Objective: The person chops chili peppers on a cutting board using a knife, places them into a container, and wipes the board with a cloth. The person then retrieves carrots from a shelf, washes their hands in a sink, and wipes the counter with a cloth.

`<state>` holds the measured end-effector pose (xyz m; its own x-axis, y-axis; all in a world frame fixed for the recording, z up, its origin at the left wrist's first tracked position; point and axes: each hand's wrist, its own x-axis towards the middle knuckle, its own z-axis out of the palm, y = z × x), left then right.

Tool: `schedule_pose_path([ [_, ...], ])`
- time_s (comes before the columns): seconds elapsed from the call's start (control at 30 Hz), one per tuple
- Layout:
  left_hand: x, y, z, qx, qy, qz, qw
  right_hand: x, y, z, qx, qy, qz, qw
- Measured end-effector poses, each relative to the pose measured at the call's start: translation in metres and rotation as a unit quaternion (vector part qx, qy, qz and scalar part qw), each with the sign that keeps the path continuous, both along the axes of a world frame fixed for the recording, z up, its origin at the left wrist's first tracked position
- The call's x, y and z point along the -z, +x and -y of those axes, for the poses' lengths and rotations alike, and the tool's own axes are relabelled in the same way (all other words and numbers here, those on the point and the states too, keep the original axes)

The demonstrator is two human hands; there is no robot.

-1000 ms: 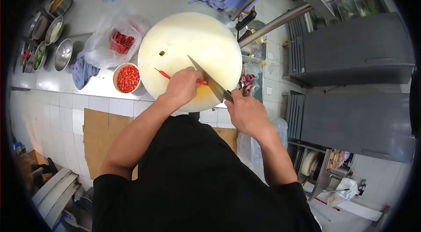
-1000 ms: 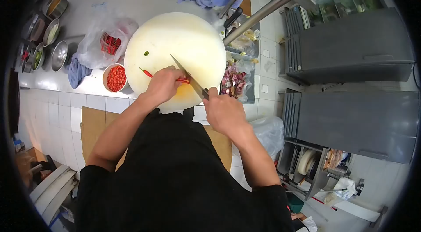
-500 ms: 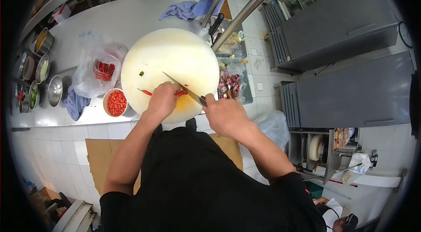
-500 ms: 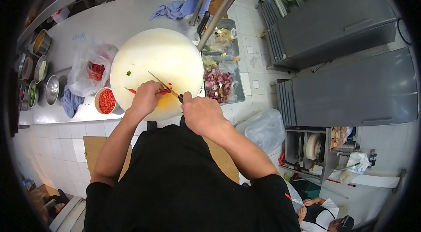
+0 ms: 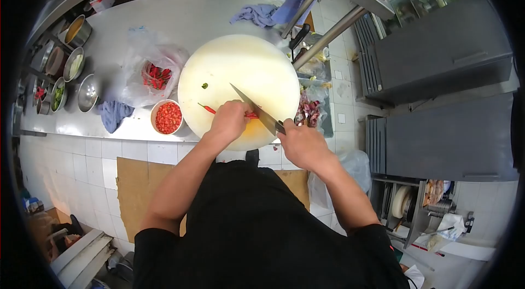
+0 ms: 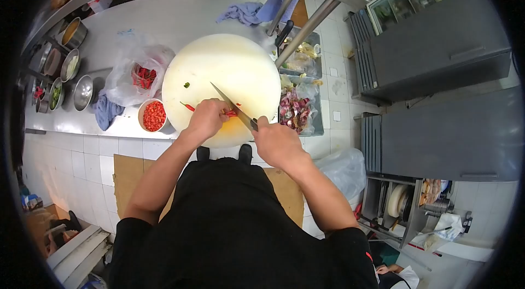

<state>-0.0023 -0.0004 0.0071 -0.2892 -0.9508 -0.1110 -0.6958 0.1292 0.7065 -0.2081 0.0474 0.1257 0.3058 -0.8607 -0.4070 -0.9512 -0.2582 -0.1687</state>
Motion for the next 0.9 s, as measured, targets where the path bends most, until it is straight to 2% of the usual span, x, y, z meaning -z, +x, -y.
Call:
schedule_pose_path([
  [0.13,0.001,0.001,0.000,-0.002,-0.004,-0.018,1.000,-0.027,0.007,0.001,-0.005,0.029,-0.030,0.999],
  [0.23,0.006,0.001,0.002,-0.004,-0.016,-0.005,1.000,-0.003,0.011,0.002,0.012,0.013,-0.002,1.000],
  [0.37,0.005,0.002,0.002,-0.008,-0.012,-0.015,1.000,-0.020,0.009,0.003,-0.005,0.035,-0.028,0.999],
  [0.47,0.007,0.004,-0.002,-0.003,-0.020,-0.016,1.000,0.001,0.011,0.002,0.012,0.022,-0.004,1.000],
  [0.63,0.014,0.007,-0.005,-0.014,-0.064,-0.041,0.997,-0.001,0.013,0.002,0.010,0.014,-0.008,1.000],
  [0.8,0.014,0.006,-0.002,-0.010,-0.009,-0.058,0.998,-0.016,0.015,0.002,-0.012,0.012,-0.007,1.000],
  [0.87,0.016,0.007,-0.002,-0.008,-0.022,-0.051,0.998,-0.036,0.019,-0.001,-0.025,0.018,-0.046,0.998],
  [0.9,0.017,0.007,-0.003,-0.004,-0.034,-0.046,0.998,-0.026,0.017,-0.001,-0.025,0.020,-0.046,0.998],
])
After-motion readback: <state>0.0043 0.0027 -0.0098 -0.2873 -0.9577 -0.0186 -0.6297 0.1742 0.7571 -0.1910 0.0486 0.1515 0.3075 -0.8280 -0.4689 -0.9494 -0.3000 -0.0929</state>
